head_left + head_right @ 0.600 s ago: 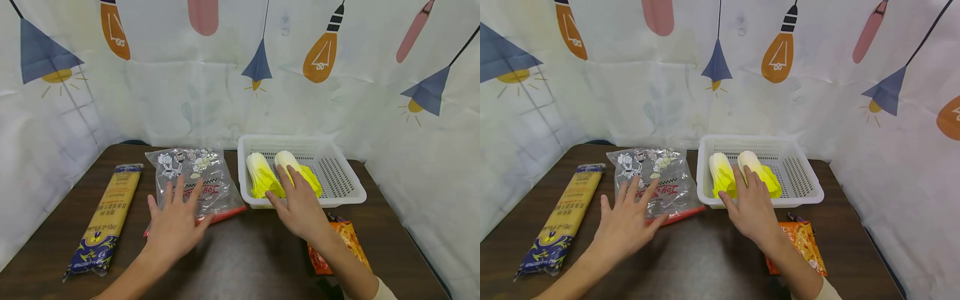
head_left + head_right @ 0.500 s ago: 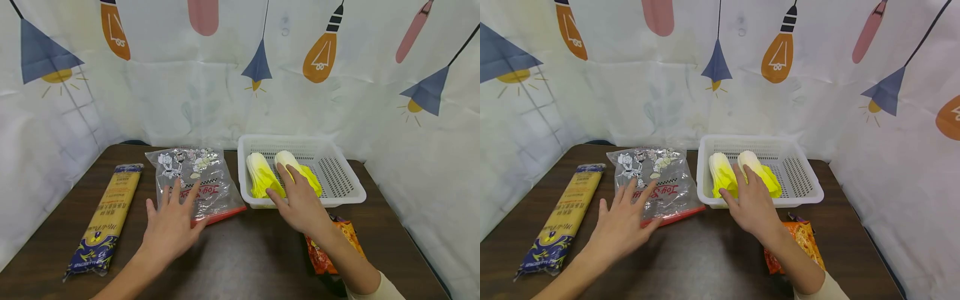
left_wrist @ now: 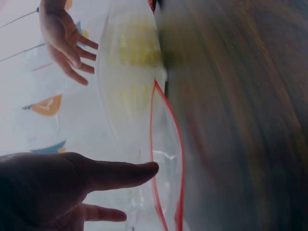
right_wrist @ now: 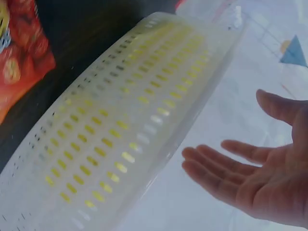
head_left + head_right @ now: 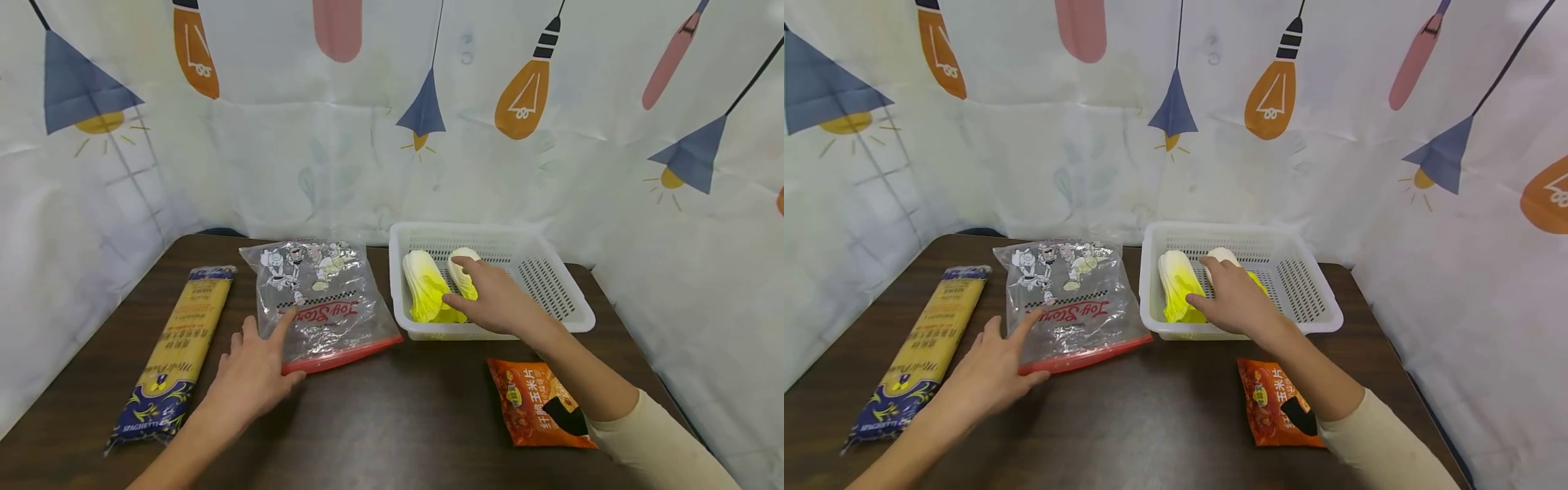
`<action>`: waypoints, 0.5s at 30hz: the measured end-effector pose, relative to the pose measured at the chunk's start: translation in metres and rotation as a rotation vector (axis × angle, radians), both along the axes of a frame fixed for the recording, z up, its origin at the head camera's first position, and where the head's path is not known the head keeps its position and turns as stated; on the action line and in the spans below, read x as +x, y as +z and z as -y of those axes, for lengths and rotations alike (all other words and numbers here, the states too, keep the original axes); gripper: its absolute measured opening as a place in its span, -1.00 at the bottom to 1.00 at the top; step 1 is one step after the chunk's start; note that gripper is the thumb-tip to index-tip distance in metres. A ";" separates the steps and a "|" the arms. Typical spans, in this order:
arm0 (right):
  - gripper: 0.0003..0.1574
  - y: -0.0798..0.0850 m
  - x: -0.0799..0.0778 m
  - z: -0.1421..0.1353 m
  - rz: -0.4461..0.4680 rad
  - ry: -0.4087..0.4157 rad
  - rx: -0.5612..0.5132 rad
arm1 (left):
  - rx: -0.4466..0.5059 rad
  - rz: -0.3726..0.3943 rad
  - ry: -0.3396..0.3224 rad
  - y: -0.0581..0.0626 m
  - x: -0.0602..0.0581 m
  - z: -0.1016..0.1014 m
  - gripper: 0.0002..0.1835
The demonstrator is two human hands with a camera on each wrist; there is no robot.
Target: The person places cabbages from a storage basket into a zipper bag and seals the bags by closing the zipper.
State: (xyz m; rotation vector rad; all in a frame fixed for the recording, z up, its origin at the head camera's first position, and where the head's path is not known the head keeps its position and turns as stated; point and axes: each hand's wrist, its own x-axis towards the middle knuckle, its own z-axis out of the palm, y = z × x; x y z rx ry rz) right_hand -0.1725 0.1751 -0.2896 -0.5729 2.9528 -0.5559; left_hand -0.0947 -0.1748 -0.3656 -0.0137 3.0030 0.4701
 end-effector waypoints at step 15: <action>0.09 -0.019 -0.040 0.015 0.219 -0.011 0.140 | 0.091 0.067 0.010 -0.012 -0.008 0.013 0.06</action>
